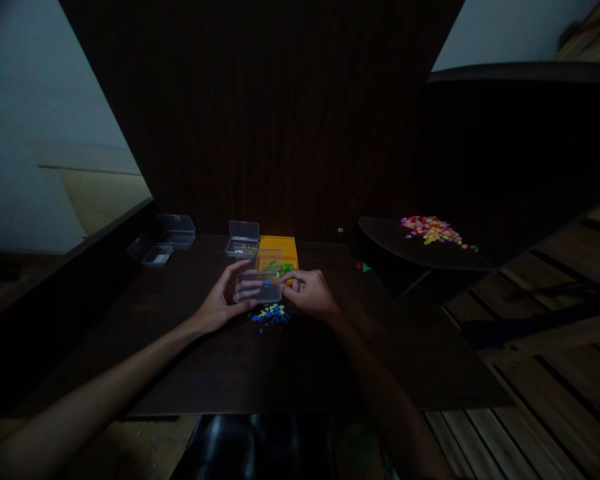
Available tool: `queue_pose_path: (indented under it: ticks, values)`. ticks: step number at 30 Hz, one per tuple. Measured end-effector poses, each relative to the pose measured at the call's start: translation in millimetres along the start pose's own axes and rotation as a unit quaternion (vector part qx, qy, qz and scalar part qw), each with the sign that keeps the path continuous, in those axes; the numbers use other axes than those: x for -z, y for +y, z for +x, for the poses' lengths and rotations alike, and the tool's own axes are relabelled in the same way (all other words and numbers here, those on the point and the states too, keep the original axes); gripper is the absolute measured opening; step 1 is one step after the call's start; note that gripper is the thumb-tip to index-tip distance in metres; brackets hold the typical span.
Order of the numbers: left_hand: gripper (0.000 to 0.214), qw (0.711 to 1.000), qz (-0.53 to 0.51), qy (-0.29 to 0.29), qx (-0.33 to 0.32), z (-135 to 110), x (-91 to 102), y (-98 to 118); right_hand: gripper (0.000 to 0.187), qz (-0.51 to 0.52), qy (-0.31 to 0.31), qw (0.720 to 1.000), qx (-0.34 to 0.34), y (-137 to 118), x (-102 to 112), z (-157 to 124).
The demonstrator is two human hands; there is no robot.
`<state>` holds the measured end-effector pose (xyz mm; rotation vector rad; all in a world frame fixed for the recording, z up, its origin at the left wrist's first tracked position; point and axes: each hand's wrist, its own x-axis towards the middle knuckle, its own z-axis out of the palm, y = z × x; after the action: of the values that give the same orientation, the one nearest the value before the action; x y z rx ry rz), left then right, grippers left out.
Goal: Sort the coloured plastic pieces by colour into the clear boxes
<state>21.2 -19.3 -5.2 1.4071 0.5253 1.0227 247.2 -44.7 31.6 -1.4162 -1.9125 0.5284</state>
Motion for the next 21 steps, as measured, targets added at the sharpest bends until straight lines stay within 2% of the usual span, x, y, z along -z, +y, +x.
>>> queue_pose_path:
  ticks: [2, 5, 7, 10, 15, 21]
  values:
    - [0.076, 1.000, 0.004, 0.022, -0.008, 3, 4.6, 0, 0.025, 0.008, -0.077, 0.997, -0.006, 0, 10, 0]
    - [0.075, 0.999, 0.012, 0.049, -0.018, 7, 11.5, -2, 0.019, -0.026, -0.237, 0.971, -0.003, 3, 19, 0]
    - [0.075, 0.998, 0.011, 0.060, -0.018, 8, 14.9, -3, 0.016, -0.068, -0.294, 0.953, -0.006, 6, 18, 1]
    - [0.076, 0.998, 0.004, 0.068, -0.009, 8, 16.7, -2, 0.013, -0.105, -0.322, 0.941, -0.017, 12, 11, 2]
    - [0.076, 0.997, 0.000, 0.071, 0.001, 8, 14.8, -2, 0.013, -0.105, -0.330, 0.938, -0.008, 20, 5, 3]
    - [0.075, 0.998, -0.012, 0.067, 0.017, 7, 13.0, -4, 0.013, -0.151, -0.309, 0.939, 0.008, 25, 11, 0]
